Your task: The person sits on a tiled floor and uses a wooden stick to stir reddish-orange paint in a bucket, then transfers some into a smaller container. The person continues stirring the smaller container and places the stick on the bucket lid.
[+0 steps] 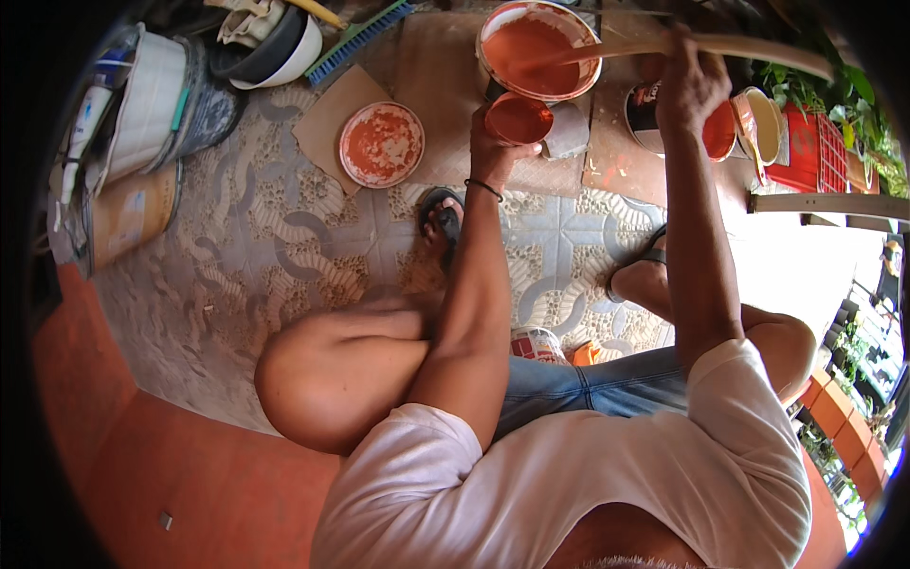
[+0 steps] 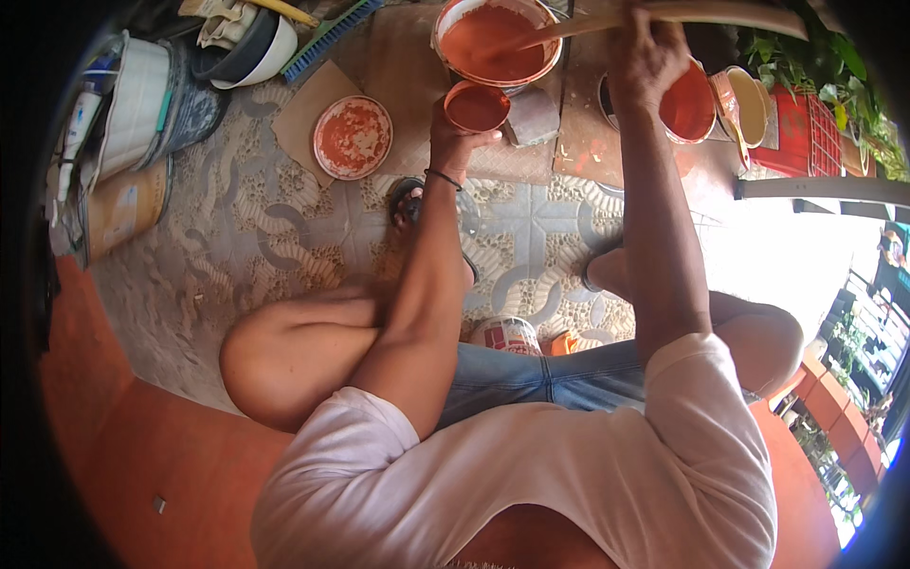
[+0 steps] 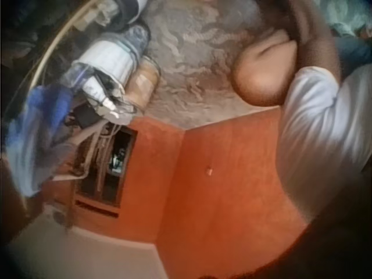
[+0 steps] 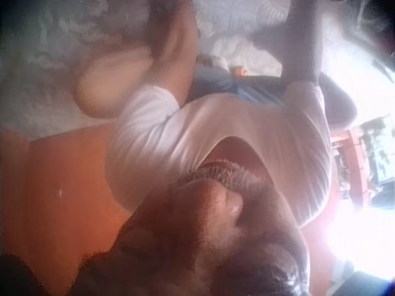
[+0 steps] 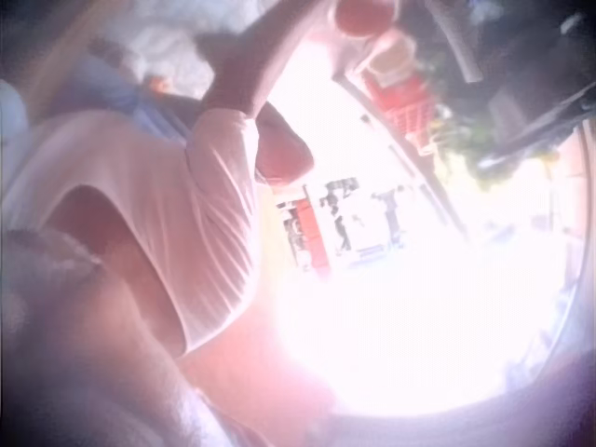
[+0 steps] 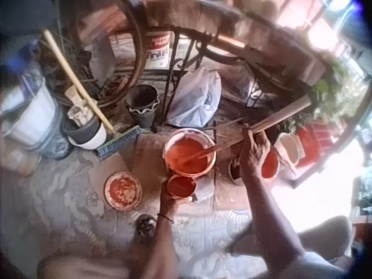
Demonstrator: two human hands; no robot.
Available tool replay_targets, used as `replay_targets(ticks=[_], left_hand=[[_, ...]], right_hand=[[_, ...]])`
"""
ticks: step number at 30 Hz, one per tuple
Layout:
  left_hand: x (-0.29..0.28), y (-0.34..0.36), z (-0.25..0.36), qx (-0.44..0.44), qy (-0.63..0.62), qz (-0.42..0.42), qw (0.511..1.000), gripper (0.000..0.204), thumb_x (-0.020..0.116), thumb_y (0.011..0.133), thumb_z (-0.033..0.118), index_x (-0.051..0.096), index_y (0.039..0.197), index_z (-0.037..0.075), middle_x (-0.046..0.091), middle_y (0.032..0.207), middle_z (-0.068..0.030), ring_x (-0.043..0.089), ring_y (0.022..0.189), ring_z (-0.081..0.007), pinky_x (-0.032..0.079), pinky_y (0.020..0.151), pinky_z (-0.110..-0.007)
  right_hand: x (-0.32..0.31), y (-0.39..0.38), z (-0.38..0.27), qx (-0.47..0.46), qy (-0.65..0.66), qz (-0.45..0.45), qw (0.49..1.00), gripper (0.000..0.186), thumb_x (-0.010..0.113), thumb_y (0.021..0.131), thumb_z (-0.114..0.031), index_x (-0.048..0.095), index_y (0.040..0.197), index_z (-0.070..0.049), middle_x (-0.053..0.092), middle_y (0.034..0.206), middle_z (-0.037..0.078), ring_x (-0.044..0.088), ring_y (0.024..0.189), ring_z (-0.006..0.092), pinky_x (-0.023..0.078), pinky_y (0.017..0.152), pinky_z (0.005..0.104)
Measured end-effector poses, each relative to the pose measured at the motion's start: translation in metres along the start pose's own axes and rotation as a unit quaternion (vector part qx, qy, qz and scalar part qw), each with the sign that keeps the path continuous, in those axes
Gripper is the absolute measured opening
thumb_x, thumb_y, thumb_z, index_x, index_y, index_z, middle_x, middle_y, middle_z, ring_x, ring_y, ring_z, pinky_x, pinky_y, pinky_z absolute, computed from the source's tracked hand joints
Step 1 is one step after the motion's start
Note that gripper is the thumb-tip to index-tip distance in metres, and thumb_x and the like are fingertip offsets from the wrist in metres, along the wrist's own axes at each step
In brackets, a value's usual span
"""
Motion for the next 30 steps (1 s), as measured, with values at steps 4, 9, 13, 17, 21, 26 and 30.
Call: replay_targets(ticks=[4,9,13,17,21,26,30], left_hand=[[0.003,0.001,-0.004,0.000,-0.048,0.046,0.998,0.100,0.096,0.054,-0.010,0.054,0.144,0.002,0.070,0.137,-0.0108,0.069,0.126,-0.0237,0.062,0.108,-0.039],[-0.002,0.003,-0.006,0.010,-0.040,0.040,0.998,0.097,0.095,0.054,-0.011,0.058,0.142,0.002,0.071,0.135,-0.0102,0.071,0.124,-0.0234,0.063,0.106,-0.039],[0.003,-0.001,0.008,0.006,-0.043,0.015,0.999,0.092,0.094,0.054,-0.011,0.061,0.139,0.002,0.072,0.132,-0.0093,0.071,0.122,-0.0229,0.064,0.105,-0.039],[0.008,0.000,0.012,0.005,-0.040,0.008,0.999,0.090,0.094,0.054,-0.011,0.063,0.137,0.002,0.073,0.130,-0.0090,0.072,0.120,-0.0226,0.063,0.106,-0.039],[0.003,0.000,0.004,0.045,-0.050,0.047,0.997,0.083,0.092,0.058,-0.009,0.067,0.136,0.004,0.076,0.125,-0.0072,0.075,0.115,-0.0213,0.065,0.102,-0.039],[0.000,0.004,-0.001,0.026,-0.038,0.043,0.998,0.094,0.095,0.053,-0.010,0.059,0.139,0.002,0.072,0.132,-0.0102,0.072,0.120,-0.0239,0.062,0.107,-0.040],[-0.002,0.007,-0.001,0.009,-0.019,-0.007,1.000,0.100,0.095,0.053,-0.011,0.055,0.143,0.002,0.070,0.136,-0.0124,0.072,0.121,-0.0249,0.062,0.106,-0.040]], right_hand=[[0.003,0.001,-0.002,-0.025,-0.045,-0.023,0.998,0.027,0.084,0.100,-0.029,0.080,0.096,-0.002,0.079,0.083,0.006,0.065,0.063,0.0110,0.051,0.059,0.0277],[0.004,0.002,-0.012,-0.110,-0.130,-0.048,0.984,0.026,0.084,0.100,-0.027,0.079,0.093,-0.002,0.080,0.084,0.007,0.066,0.065,0.0110,0.051,0.060,0.0269],[-0.007,0.005,0.006,0.021,0.038,0.018,0.999,0.026,0.086,0.099,-0.025,0.079,0.093,-0.001,0.077,0.081,0.006,0.065,0.063,0.0133,0.051,0.060,0.0301],[-0.001,0.001,0.007,-0.032,-0.091,-0.040,0.995,0.027,0.088,0.098,-0.025,0.079,0.095,0.000,0.073,0.077,0.004,0.063,0.061,0.0131,0.050,0.058,0.0315],[0.008,-0.004,-0.009,-0.070,-0.062,-0.057,0.994,0.027,0.087,0.099,-0.025,0.081,0.103,0.002,0.076,0.082,0.005,0.067,0.069,0.0128,0.053,0.065,0.0286],[0.006,0.001,-0.011,-0.065,-0.116,-0.088,0.987,0.028,0.085,0.101,-0.027,0.081,0.104,0.001,0.078,0.083,0.007,0.068,0.069,0.0118,0.053,0.066,0.0268],[-0.001,-0.001,0.001,0.042,-0.093,-0.083,0.991,0.033,0.083,0.101,-0.034,0.080,0.101,-0.001,0.076,0.079,0.007,0.068,0.068,0.0121,0.054,0.065,0.0284]])
Point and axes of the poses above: each hand's wrist, its own y-axis towards the middle knuckle, its own x-axis out of the palm, z = x × y, the point moved 6 cm from there along y, towards the middle knuckle
